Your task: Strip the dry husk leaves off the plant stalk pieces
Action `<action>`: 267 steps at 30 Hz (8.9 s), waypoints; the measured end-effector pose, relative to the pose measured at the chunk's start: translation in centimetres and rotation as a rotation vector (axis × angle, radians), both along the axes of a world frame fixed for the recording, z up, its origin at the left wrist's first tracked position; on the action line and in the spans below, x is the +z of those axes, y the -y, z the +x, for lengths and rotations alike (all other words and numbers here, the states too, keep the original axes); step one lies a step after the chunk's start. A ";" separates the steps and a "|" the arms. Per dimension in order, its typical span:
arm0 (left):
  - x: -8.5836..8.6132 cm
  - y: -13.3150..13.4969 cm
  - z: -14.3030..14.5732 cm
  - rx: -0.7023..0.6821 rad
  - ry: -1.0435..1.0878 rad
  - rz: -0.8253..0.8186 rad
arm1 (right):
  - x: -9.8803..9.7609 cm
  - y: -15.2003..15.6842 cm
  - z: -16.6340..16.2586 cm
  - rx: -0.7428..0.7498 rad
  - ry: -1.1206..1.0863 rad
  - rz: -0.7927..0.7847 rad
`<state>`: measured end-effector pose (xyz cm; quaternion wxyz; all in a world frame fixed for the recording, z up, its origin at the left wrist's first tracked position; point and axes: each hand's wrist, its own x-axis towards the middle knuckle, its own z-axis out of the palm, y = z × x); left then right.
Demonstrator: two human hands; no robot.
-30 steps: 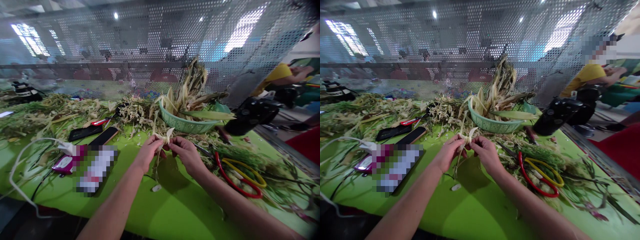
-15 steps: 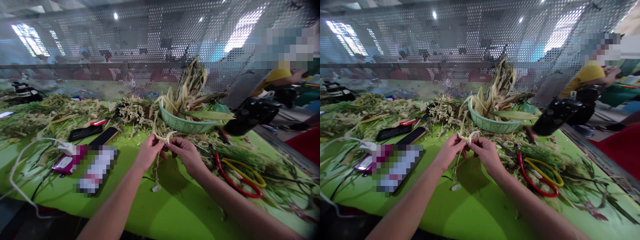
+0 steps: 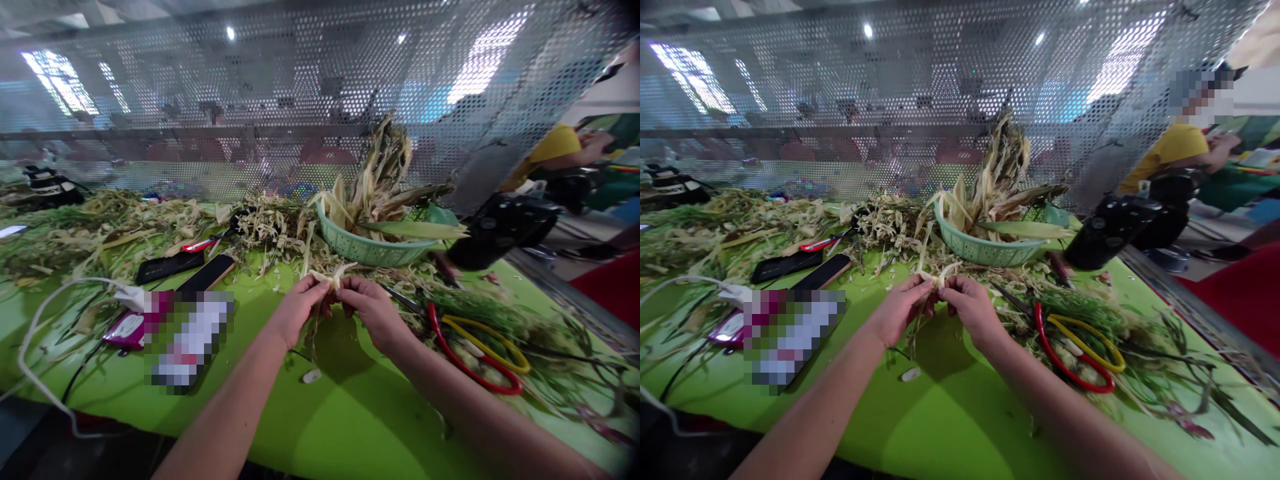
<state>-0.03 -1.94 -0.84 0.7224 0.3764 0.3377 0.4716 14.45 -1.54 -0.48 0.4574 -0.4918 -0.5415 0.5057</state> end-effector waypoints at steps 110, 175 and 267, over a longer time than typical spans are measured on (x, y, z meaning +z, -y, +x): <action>0.3 0.0 -0.1 0.066 -0.038 0.000 | 1.1 -0.3 1.5 0.122 0.114 0.155; 0.2 0.0 0.9 0.132 0.188 -0.008 | 0.4 0.9 -0.2 -0.066 0.651 0.498; -0.2 0.2 0.3 -0.079 -0.180 0.118 | 1.6 -0.7 2.3 0.082 0.239 0.305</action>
